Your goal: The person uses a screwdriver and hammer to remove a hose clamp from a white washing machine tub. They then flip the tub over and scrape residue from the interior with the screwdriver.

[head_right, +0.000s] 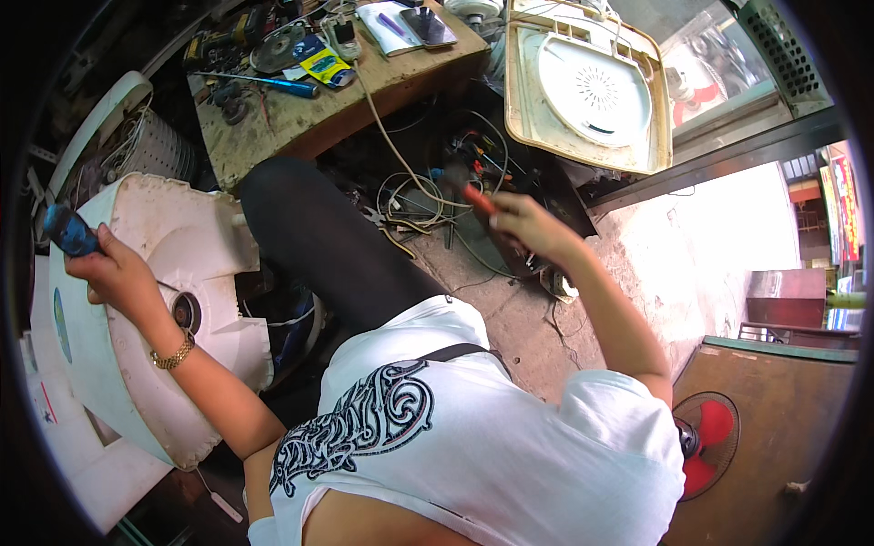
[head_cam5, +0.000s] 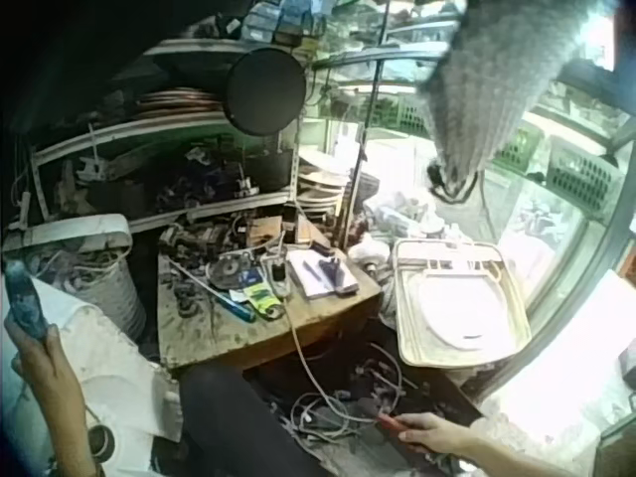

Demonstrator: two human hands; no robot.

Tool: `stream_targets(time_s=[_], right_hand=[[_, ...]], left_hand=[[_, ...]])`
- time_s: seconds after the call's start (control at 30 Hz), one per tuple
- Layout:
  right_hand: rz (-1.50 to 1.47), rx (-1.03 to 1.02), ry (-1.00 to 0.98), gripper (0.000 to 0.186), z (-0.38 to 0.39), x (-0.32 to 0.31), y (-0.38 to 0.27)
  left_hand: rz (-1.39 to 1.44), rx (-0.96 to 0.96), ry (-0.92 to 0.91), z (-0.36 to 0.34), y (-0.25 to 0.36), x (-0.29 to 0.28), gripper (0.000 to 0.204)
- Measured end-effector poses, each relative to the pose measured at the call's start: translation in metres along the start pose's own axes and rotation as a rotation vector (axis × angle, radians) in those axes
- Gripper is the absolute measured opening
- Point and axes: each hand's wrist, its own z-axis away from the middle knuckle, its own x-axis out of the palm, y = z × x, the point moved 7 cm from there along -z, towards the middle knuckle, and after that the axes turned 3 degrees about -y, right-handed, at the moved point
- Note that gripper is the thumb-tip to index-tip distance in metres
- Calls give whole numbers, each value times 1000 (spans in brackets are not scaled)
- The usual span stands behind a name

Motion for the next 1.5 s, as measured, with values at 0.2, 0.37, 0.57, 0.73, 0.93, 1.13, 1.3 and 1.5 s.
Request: stream_targets(time_s=[0.2,0.37,0.57,0.73,0.93,1.13,1.3,1.5], right_hand=[[179,388,237,40,28,11,222],[217,238,466,43,36,-37,242],[423,119,739,42,-9,-120,216],[609,22,743,38,-58,-166,187],[709,129,767,29,-80,-168,189],[589,148,976,28,-67,-133,185],[326,-9,907,30,-48,-106,201],[368,9,770,31,-89,-95,230]], left_hand=[[-50,-15,12,-7,-16,-5,38],[-10,-75,16,-5,-12,-8,41],[-18,-44,30,-4,1,-9,40],[-46,-52,43,-4,-1,-13,39],[21,-72,44,-1,5,-16,39],[-9,-67,50,-1,5,-18,40],[-28,-70,53,1,1,-17,41],[-6,-27,17,0,8,-8,45]])
